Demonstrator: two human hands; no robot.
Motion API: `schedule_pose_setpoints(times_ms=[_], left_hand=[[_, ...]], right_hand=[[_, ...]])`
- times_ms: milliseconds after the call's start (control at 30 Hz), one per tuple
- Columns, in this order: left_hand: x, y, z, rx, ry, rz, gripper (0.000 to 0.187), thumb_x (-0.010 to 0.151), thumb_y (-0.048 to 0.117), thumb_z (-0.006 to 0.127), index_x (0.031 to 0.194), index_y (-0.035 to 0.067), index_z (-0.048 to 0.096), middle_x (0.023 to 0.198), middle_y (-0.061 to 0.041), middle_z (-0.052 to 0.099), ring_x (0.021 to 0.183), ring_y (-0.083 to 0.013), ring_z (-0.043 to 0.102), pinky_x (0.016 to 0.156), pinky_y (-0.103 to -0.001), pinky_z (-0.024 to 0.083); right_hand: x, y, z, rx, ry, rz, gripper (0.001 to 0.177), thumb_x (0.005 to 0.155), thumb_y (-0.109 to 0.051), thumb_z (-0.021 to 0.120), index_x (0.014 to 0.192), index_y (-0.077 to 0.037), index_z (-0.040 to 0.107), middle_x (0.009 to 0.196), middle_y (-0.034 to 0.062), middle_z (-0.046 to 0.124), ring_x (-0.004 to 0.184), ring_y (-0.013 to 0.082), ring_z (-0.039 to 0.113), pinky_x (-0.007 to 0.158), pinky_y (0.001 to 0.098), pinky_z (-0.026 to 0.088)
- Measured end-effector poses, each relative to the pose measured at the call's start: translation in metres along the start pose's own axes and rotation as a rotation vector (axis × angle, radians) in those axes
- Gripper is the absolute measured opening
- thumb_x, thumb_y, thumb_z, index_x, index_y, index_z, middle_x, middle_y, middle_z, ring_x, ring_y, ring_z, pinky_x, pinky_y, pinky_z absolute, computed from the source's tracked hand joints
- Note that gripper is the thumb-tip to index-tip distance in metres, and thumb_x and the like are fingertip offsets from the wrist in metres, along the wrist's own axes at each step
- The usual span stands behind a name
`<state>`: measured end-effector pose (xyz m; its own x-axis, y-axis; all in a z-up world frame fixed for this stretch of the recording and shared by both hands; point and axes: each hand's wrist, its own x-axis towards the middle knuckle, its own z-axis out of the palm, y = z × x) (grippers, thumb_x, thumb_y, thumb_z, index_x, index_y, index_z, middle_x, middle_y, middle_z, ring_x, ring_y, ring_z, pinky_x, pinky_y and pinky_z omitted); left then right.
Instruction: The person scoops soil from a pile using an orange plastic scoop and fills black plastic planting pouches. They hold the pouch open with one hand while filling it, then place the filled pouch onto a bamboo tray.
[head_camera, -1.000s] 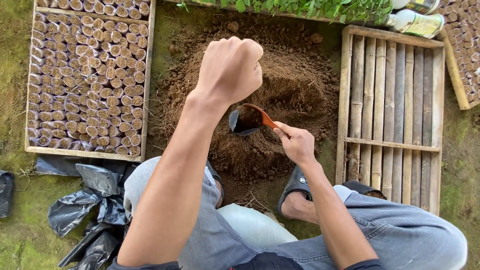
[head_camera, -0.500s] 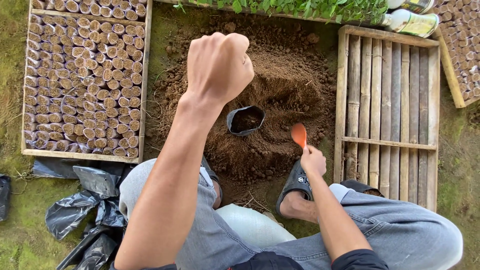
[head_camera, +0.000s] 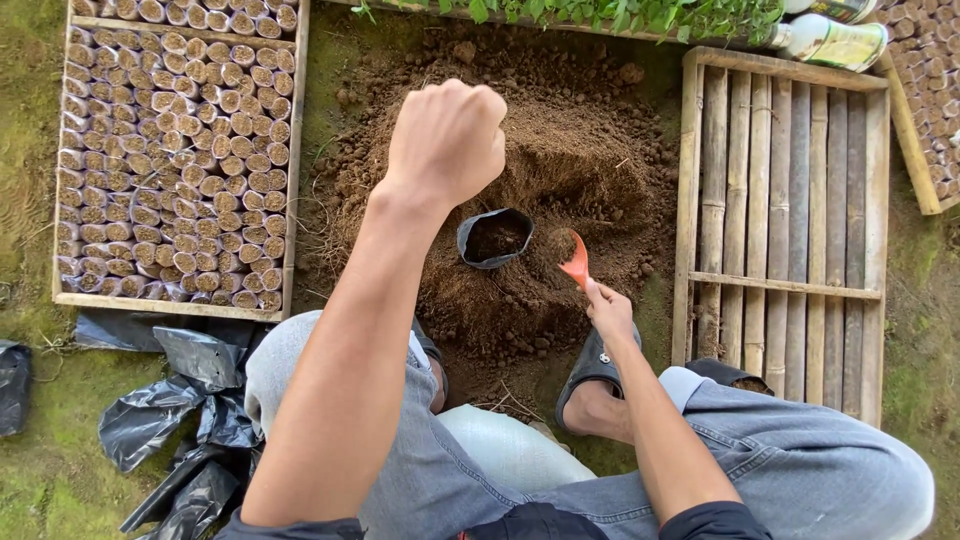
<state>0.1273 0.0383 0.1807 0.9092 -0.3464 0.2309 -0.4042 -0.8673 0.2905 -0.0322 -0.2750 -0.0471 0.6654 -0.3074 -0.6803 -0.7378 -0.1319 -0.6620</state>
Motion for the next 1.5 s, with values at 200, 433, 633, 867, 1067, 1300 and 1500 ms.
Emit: schedule_pose_setpoints(times_ms=[200, 433, 633, 867, 1067, 1300, 1500], left_hand=[[-0.007, 0.002, -0.001, -0.055, -0.19, -0.054, 0.028, 0.074, -0.004, 0.056, 0.055, 0.014, 0.047, 0.049, 0.001, 0.049, 0.044, -0.0159, 0.047, 0.047, -0.036, 0.049], [-0.009, 0.002, -0.01, -0.059, -0.207, -0.066, 0.026, 0.074, -0.003, 0.057, 0.055, 0.012, 0.049, 0.05, -0.001, 0.052, 0.045, -0.0197, 0.051, 0.048, -0.039, 0.049], [-0.009, 0.004, -0.011, -0.056, -0.221, -0.074, 0.02, 0.075, -0.003, 0.058, 0.059, 0.009, 0.055, 0.054, -0.005, 0.059, 0.049, -0.0231, 0.059, 0.053, -0.041, 0.055], [-0.009, 0.004, -0.013, -0.069, -0.241, -0.065, 0.023, 0.073, -0.003, 0.058, 0.056, 0.011, 0.051, 0.05, -0.002, 0.054, 0.044, -0.0191, 0.052, 0.049, -0.037, 0.051], [-0.01, 0.005, -0.012, -0.036, -0.293, -0.077, 0.019, 0.073, -0.001, 0.057, 0.058, 0.009, 0.051, 0.052, -0.004, 0.055, 0.046, -0.0228, 0.053, 0.052, -0.041, 0.052], [-0.002, 0.023, -0.009, -0.042, -0.299, -0.043, 0.02, 0.079, 0.001, 0.061, 0.061, 0.009, 0.056, 0.055, -0.005, 0.06, 0.048, -0.0232, 0.058, 0.053, -0.041, 0.054], [0.0, 0.028, -0.007, -0.034, -0.329, -0.04, 0.011, 0.082, 0.001, 0.061, 0.073, 0.004, 0.066, 0.064, -0.01, 0.067, 0.053, -0.0277, 0.064, 0.057, -0.043, 0.058]], right_hand=[[-0.012, -0.057, 0.009, 0.034, -0.143, -0.269, 0.026, 0.105, -0.027, 0.06, 0.103, -0.006, 0.074, 0.058, -0.0056, 0.039, 0.05, 0.0056, 0.029, 0.045, 0.0241, 0.018], [-0.03, -0.1, 0.005, -0.105, -0.326, -0.445, 0.033, 0.1, -0.025, 0.064, 0.124, -0.004, 0.074, 0.06, -0.003, 0.049, 0.05, 0.0073, 0.036, 0.043, 0.0239, 0.024], [-0.006, -0.071, 0.003, -0.259, -0.116, -0.701, 0.035, 0.101, -0.024, 0.065, 0.132, -0.008, 0.07, 0.087, 0.0029, 0.072, 0.067, 0.0115, 0.053, 0.051, 0.0256, 0.042], [0.001, -0.035, -0.012, -0.741, 0.088, 0.061, 0.033, 0.104, -0.045, 0.052, 0.122, -0.031, 0.075, 0.1, 0.0028, 0.075, 0.09, 0.0236, 0.066, 0.079, 0.0413, 0.051], [0.019, 0.031, 0.0, -0.667, -0.01, 0.045, 0.044, 0.107, -0.053, 0.044, 0.094, -0.017, 0.066, 0.073, 0.0039, 0.063, 0.062, 0.0203, 0.051, 0.065, 0.036, 0.034], [0.022, 0.031, -0.006, -0.431, -0.123, 0.013, 0.028, 0.109, -0.031, 0.053, 0.101, -0.008, 0.066, 0.073, 0.0042, 0.055, 0.062, 0.0139, 0.046, 0.055, 0.0303, 0.037], [-0.002, 0.005, 0.034, -0.442, -0.224, 0.024, 0.031, 0.109, -0.032, 0.05, 0.097, -0.011, 0.069, 0.068, 0.0025, 0.056, 0.055, 0.0136, 0.043, 0.055, 0.0304, 0.033]])
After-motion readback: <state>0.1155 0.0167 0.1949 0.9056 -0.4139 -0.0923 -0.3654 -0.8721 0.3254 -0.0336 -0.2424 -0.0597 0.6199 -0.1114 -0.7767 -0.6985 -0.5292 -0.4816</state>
